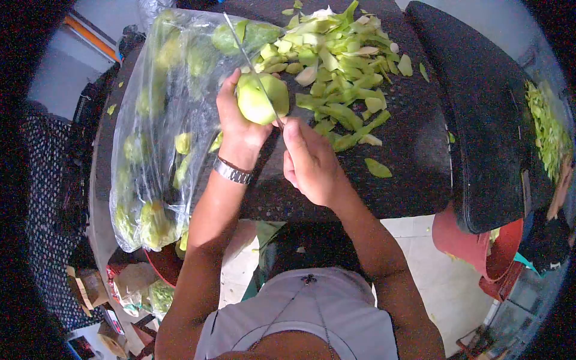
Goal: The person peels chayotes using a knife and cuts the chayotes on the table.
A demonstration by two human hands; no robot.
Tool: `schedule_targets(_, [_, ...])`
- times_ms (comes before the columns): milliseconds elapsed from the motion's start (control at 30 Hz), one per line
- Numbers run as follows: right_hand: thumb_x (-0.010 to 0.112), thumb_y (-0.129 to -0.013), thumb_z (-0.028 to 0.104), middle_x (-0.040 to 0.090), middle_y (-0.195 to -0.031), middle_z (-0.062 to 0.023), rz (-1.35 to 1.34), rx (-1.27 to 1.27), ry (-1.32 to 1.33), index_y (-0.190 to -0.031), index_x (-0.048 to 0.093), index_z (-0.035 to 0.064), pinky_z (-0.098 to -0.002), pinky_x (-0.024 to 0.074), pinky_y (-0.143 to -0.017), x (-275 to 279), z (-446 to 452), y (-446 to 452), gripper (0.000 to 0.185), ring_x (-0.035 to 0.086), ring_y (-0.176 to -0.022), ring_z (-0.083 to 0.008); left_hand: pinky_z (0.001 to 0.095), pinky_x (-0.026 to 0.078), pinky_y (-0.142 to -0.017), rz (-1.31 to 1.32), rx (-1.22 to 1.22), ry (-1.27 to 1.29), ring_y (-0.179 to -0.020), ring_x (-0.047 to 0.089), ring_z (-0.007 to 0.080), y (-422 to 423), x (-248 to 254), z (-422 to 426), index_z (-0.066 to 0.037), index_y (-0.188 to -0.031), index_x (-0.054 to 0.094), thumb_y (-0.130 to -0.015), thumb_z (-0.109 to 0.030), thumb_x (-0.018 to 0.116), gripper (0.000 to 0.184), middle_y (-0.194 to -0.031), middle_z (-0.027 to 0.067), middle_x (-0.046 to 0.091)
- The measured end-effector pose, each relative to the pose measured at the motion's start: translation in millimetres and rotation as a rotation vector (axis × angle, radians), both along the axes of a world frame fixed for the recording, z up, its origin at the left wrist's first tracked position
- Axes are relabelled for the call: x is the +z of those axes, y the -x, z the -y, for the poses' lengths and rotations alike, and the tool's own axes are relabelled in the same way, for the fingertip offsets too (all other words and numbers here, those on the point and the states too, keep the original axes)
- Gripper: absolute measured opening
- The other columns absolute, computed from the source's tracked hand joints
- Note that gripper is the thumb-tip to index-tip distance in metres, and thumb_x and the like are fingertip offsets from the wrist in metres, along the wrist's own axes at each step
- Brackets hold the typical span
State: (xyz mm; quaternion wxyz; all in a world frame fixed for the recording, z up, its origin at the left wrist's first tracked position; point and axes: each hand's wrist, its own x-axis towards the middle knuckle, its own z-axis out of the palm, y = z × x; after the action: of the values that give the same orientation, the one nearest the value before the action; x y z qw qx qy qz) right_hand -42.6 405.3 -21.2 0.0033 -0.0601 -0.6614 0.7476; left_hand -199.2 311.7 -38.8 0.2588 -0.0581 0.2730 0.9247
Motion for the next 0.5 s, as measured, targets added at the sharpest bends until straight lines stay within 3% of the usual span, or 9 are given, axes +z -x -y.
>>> schedule_targets(233, [0.029, -0.111, 0.052, 0.042, -0.053, 0.0022, 0.028, -0.041, 0.008, -0.133, 0.053, 0.0041, -0.0277, 0.0346, -0.039, -3.1, -0.1, 0.8, 0.058, 0.041, -0.040, -0.0095, 0.0467, 0.059, -0.076, 0.055, -0.013, 0.004, -0.089, 0.071, 0.0331, -4.3, 7.5, -1.8, 0.003, -0.116, 0.061, -0.102, -0.044, 0.046, 0.052, -0.100, 0.0183, 0.071])
schedule_targets(500, [0.030, -0.112, 0.050, 0.042, -0.051, 0.0021, -0.035, -0.039, 0.005, -0.129, 0.054, 0.0034, -0.0267, 0.0331, -0.039, -5.9, 0.9, 1.1, 0.056, 0.041, -0.039, -0.0091, 0.0472, 0.060, -0.075, 0.028, -0.026, -0.044, -0.087, 0.071, 0.0339, -3.1, 5.3, 0.4, -0.005, -0.110, 0.060, -0.103, -0.041, 0.047, 0.038, -0.099, 0.0189, 0.071])
